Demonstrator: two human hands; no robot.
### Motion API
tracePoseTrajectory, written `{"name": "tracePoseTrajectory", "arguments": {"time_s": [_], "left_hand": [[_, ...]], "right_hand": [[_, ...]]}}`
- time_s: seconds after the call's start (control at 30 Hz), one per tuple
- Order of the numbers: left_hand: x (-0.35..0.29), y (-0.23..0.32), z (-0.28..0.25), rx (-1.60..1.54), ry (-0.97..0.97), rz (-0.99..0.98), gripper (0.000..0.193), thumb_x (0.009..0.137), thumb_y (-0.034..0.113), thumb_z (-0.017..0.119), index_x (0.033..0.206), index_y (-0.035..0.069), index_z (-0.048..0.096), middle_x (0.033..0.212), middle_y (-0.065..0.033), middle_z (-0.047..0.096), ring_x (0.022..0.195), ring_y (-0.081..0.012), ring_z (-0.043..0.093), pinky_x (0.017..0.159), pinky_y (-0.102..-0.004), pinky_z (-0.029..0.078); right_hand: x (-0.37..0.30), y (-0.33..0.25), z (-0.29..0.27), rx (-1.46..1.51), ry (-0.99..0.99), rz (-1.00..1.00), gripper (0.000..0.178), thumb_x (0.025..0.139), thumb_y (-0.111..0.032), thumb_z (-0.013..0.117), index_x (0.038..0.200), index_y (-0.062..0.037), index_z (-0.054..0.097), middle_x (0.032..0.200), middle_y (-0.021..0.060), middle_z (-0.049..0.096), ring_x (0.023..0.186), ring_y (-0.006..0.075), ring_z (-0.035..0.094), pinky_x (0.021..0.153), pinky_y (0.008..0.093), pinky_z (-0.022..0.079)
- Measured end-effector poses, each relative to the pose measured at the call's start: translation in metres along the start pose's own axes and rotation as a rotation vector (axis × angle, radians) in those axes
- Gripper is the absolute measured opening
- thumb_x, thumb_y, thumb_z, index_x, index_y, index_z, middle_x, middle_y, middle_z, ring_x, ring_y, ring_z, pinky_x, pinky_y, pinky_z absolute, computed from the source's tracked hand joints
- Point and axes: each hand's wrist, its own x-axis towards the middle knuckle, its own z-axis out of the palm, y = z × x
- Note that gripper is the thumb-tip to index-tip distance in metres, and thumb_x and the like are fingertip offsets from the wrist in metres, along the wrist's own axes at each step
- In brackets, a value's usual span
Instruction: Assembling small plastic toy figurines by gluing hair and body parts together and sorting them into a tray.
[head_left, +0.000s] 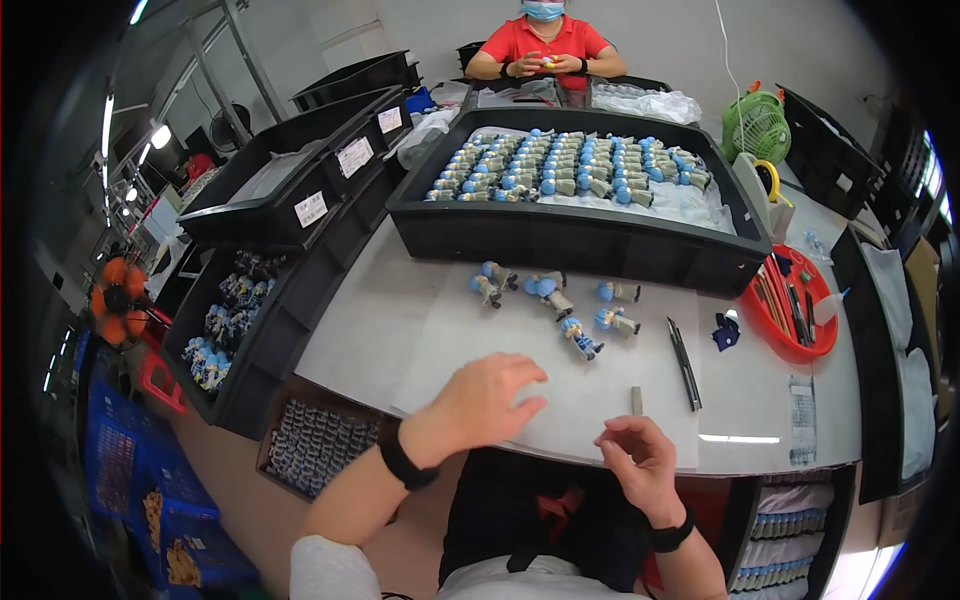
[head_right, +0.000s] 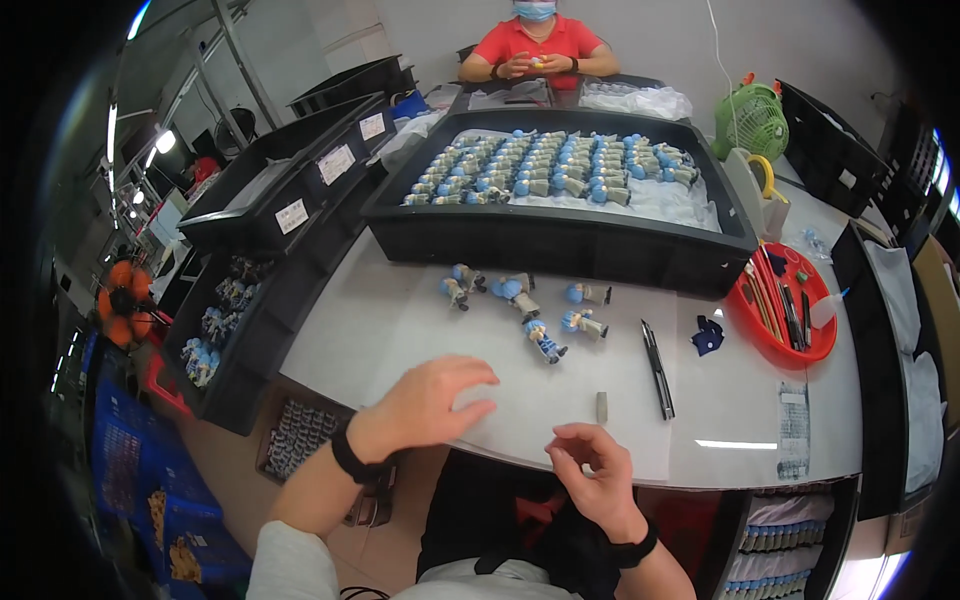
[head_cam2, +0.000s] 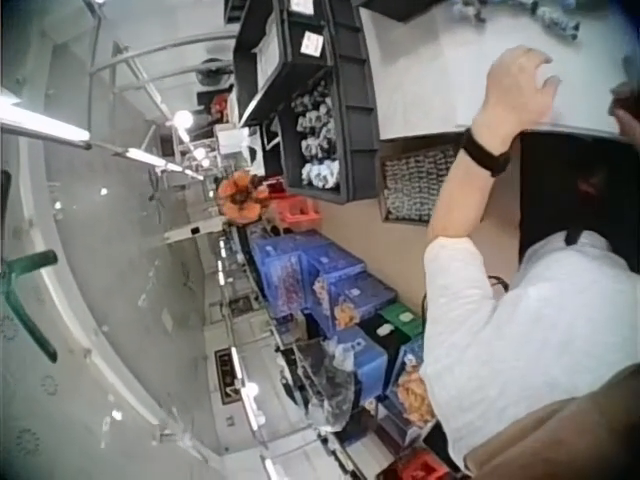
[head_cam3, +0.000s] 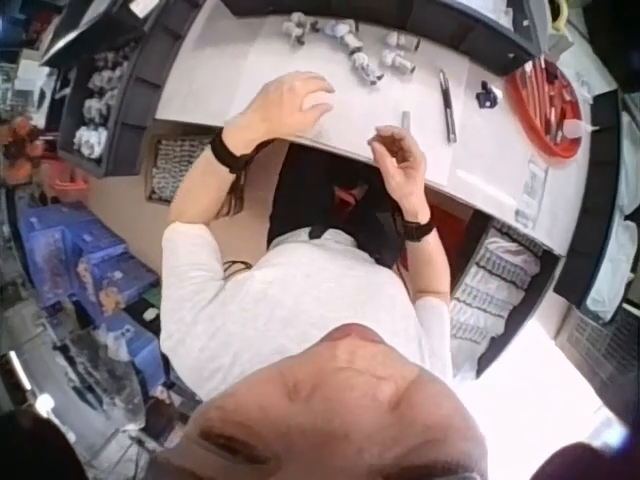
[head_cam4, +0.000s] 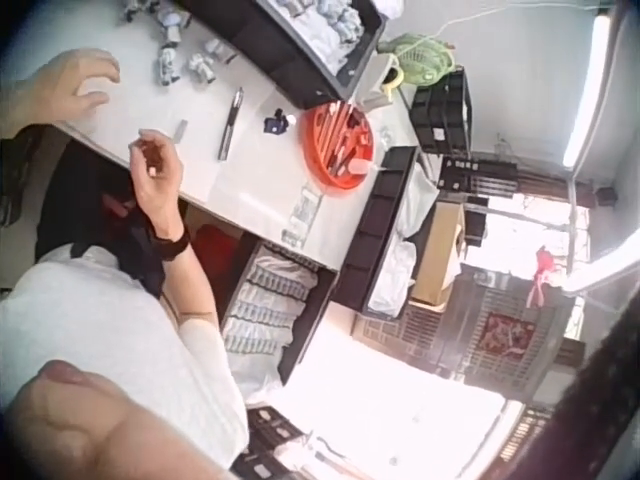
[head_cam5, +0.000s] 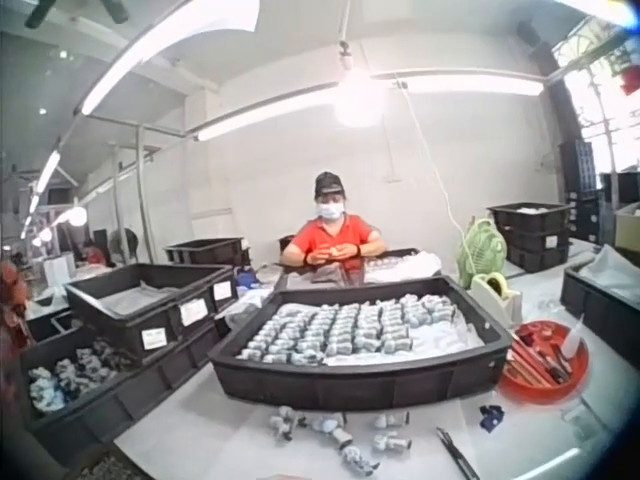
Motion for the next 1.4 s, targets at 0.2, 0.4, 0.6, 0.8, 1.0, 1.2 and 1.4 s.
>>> {"name": "tracePoseTrajectory", "arguments": {"time_s": [0.2, 0.4, 0.6, 0.8, 1.0, 1.2, 1.4], "left_hand": [[0.07, -0.104, -0.046, 0.246, 0.013, -0.465, 0.039, 0.084, 0.036, 0.052, 0.086, -0.001, 0.063, 0.084, -0.02, 0.064, 0.081, -0.0366, 0.06, 0.071, -0.0427, 0.048], [0.087, -0.133, -0.037, 0.22, -0.164, -0.76, 0.044, 0.08, 0.038, 0.061, 0.079, -0.006, 0.062, 0.08, -0.0187, 0.065, 0.07, -0.0302, 0.064, 0.065, -0.0388, 0.05], [0.055, -0.105, -0.038, -0.448, -0.058, -0.669, 0.03, 0.077, 0.013, 0.068, 0.093, -0.003, 0.05, 0.073, -0.0108, 0.062, 0.057, -0.0139, 0.06, 0.052, -0.0262, 0.049], [0.003, -0.036, 0.012, -1.187, -0.069, -0.537, 0.023, 0.084, 0.004, 0.059, 0.102, -0.001, 0.048, 0.092, -0.0103, 0.06, 0.082, -0.0143, 0.06, 0.07, -0.0269, 0.053], [-0.007, -0.022, 0.07, -1.384, 0.202, -0.463, 0.022, 0.089, 0.006, 0.052, 0.11, 0.001, 0.049, 0.094, -0.0064, 0.06, 0.085, -0.0124, 0.059, 0.075, -0.0264, 0.051], [-0.011, -0.03, 0.081, -1.38, 0.283, -0.411, 0.021, 0.091, 0.012, 0.051, 0.109, 0.002, 0.052, 0.093, -0.0043, 0.061, 0.082, -0.0101, 0.058, 0.071, -0.0243, 0.049], [-0.013, -0.028, 0.079, -1.37, 0.285, -0.443, 0.021, 0.09, 0.011, 0.053, 0.108, 0.002, 0.053, 0.093, -0.0046, 0.062, 0.08, -0.0094, 0.058, 0.068, -0.023, 0.048]], "right_hand": [[0.036, 0.024, 0.044, -0.262, -0.097, 0.032, 0.019, 0.08, 0.001, 0.06, 0.099, 0.0008, 0.057, 0.075, 0.0005, 0.059, 0.065, 0.0035, 0.052, 0.055, 0.0164, 0.04], [0.03, 0.025, 0.047, -0.071, -0.007, 0.06, 0.015, 0.082, 0.001, 0.059, 0.097, 0.002, 0.058, 0.078, -0.0009, 0.058, 0.068, 0.0029, 0.052, 0.058, 0.0163, 0.041], [0.029, 0.027, 0.039, -0.084, -0.038, 0.083, 0.016, 0.083, -0.001, 0.059, 0.099, 0.0025, 0.057, 0.082, 0.0022, 0.06, 0.072, 0.0048, 0.054, 0.06, 0.0173, 0.043], [0.035, 0.02, 0.038, 0.046, -0.036, 0.116, 0.028, 0.093, -0.015, 0.047, 0.113, 0.0033, 0.047, 0.098, 0.0108, 0.059, 0.08, 0.0139, 0.059, 0.067, 0.0236, 0.047], [0.037, 0.02, 0.037, 0.077, -0.044, 0.12, 0.03, 0.094, -0.02, 0.045, 0.113, 0.0041, 0.05, 0.097, 0.009, 0.058, 0.082, 0.0134, 0.057, 0.072, 0.0256, 0.048], [0.034, 0.023, 0.035, 0.083, -0.042, 0.12, 0.03, 0.094, -0.019, 0.046, 0.113, 0.0039, 0.049, 0.098, 0.0088, 0.058, 0.083, 0.0132, 0.056, 0.073, 0.0257, 0.047], [0.033, 0.024, 0.035, 0.069, -0.052, 0.112, 0.03, 0.094, -0.018, 0.046, 0.114, 0.0031, 0.048, 0.1, 0.0097, 0.057, 0.082, 0.0141, 0.057, 0.071, 0.026, 0.048]]}}
